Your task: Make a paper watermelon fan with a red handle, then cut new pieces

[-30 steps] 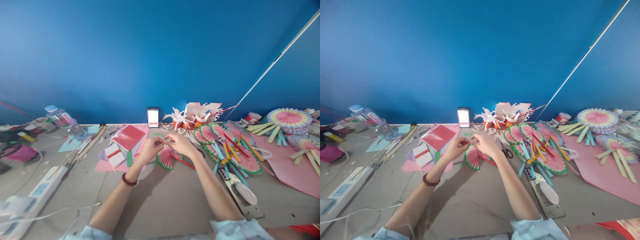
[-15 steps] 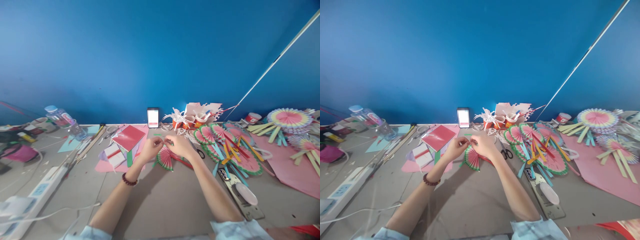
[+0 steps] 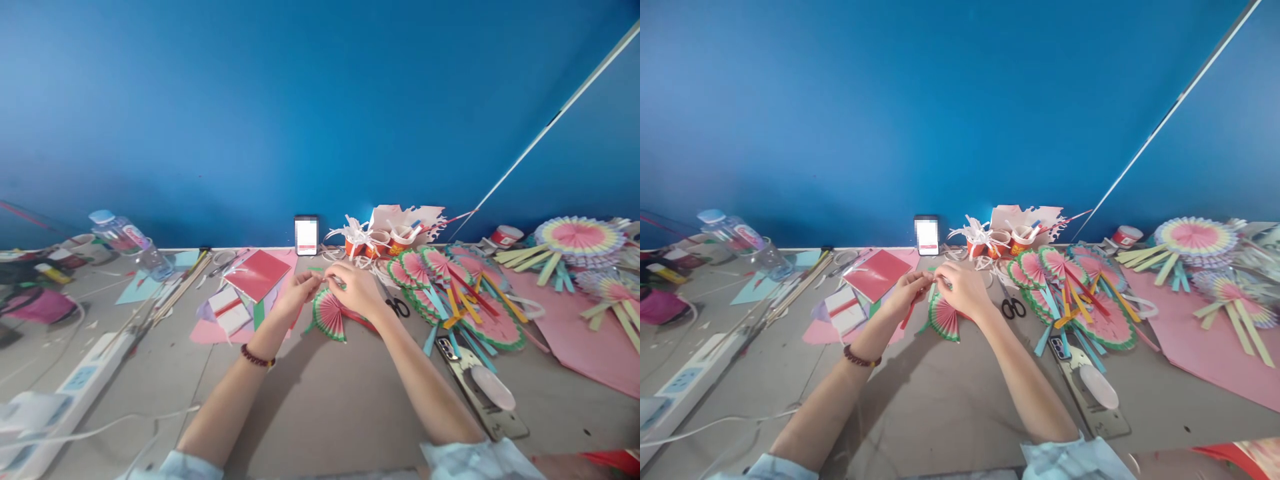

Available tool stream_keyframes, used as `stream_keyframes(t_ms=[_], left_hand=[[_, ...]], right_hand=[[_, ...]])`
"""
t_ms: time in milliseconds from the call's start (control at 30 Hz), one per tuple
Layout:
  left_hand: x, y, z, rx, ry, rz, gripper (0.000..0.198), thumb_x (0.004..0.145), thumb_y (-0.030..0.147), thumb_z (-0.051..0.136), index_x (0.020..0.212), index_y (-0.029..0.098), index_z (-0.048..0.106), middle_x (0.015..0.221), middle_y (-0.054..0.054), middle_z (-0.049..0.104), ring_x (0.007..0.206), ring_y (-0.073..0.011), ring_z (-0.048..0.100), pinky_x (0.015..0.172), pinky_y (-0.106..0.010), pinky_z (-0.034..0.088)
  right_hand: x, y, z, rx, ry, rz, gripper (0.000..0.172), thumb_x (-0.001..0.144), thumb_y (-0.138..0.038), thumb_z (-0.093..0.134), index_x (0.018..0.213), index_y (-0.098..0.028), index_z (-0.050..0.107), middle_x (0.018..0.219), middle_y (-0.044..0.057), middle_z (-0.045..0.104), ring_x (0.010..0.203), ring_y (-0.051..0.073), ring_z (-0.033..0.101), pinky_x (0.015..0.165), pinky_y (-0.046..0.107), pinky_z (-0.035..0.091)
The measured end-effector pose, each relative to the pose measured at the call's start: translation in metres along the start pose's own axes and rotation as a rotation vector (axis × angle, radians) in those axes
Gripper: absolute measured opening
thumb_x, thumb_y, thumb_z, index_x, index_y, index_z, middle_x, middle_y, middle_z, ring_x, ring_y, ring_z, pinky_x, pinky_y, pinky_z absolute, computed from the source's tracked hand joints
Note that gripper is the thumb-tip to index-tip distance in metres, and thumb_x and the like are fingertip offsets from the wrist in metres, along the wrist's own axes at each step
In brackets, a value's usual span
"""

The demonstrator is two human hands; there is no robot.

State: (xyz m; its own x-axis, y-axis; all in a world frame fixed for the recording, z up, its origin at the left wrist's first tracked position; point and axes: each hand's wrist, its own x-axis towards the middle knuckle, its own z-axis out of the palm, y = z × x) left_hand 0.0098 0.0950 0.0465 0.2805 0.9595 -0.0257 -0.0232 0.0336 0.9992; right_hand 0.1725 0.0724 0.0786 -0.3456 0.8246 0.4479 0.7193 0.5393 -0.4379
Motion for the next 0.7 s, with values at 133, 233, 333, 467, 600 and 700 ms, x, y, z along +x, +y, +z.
stream_keyframes(t_ms=[133, 233, 333, 467, 600, 700], left_hand=[[-0.002, 0.003, 0.002, -0.218, -0.075, -0.067, 0.028, 0.069, 0.041, 0.066, 0.067, 0.015, 0.055, 0.059, 0.004, 0.038, 0.048, -0.0051, 0.030, 0.043, -0.020, 0.020], [-0.005, 0.007, 0.007, -0.279, -0.061, -0.098, 0.028, 0.069, 0.040, 0.067, 0.067, 0.015, 0.054, 0.063, 0.004, 0.039, 0.051, -0.0055, 0.033, 0.044, -0.019, 0.022], [-0.006, 0.008, 0.011, -0.313, -0.058, -0.111, 0.028, 0.068, 0.040, 0.068, 0.067, 0.016, 0.054, 0.062, 0.004, 0.038, 0.051, -0.0056, 0.032, 0.043, -0.020, 0.021], [-0.003, 0.003, 0.008, -0.373, -0.061, -0.125, 0.027, 0.066, 0.037, 0.070, 0.066, 0.015, 0.054, 0.060, 0.004, 0.039, 0.050, -0.0051, 0.033, 0.043, -0.020, 0.021], [0.004, 0.003, -0.007, -0.423, 0.059, -0.158, 0.028, 0.062, 0.037, 0.071, 0.067, 0.016, 0.054, 0.059, 0.005, 0.042, 0.048, -0.0047, 0.035, 0.041, -0.020, 0.022], [0.004, 0.008, -0.015, -0.361, -0.007, -0.129, 0.029, 0.064, 0.038, 0.071, 0.072, 0.015, 0.056, 0.071, 0.000, 0.055, 0.051, -0.0057, 0.043, 0.042, -0.020, 0.025]], right_hand=[[0.001, 0.000, -0.003, 0.050, 0.025, -0.002, 0.016, 0.086, -0.019, 0.044, 0.088, -0.021, 0.060, 0.089, 0.003, 0.062, 0.076, 0.014, 0.054, 0.065, 0.023, 0.035], [0.002, 0.001, -0.004, 0.074, 0.014, 0.018, 0.015, 0.086, -0.020, 0.044, 0.088, -0.021, 0.059, 0.088, 0.003, 0.062, 0.075, 0.015, 0.053, 0.066, 0.023, 0.036], [0.002, 0.001, -0.005, 0.114, 0.002, 0.040, 0.014, 0.086, -0.020, 0.043, 0.089, -0.020, 0.057, 0.089, 0.004, 0.061, 0.075, 0.015, 0.053, 0.067, 0.024, 0.037], [0.002, -0.001, -0.007, 0.157, -0.006, 0.042, 0.014, 0.087, -0.022, 0.042, 0.089, -0.020, 0.056, 0.087, 0.004, 0.060, 0.073, 0.015, 0.052, 0.066, 0.024, 0.037], [0.000, -0.006, -0.014, 0.303, 0.006, 0.036, 0.016, 0.088, -0.027, 0.043, 0.087, -0.020, 0.057, 0.086, 0.003, 0.060, 0.068, 0.013, 0.050, 0.062, 0.023, 0.039], [0.000, -0.005, -0.019, 0.447, 0.038, 0.096, 0.021, 0.089, -0.034, 0.044, 0.092, -0.020, 0.059, 0.088, 0.004, 0.060, 0.065, 0.012, 0.049, 0.059, 0.023, 0.040]])
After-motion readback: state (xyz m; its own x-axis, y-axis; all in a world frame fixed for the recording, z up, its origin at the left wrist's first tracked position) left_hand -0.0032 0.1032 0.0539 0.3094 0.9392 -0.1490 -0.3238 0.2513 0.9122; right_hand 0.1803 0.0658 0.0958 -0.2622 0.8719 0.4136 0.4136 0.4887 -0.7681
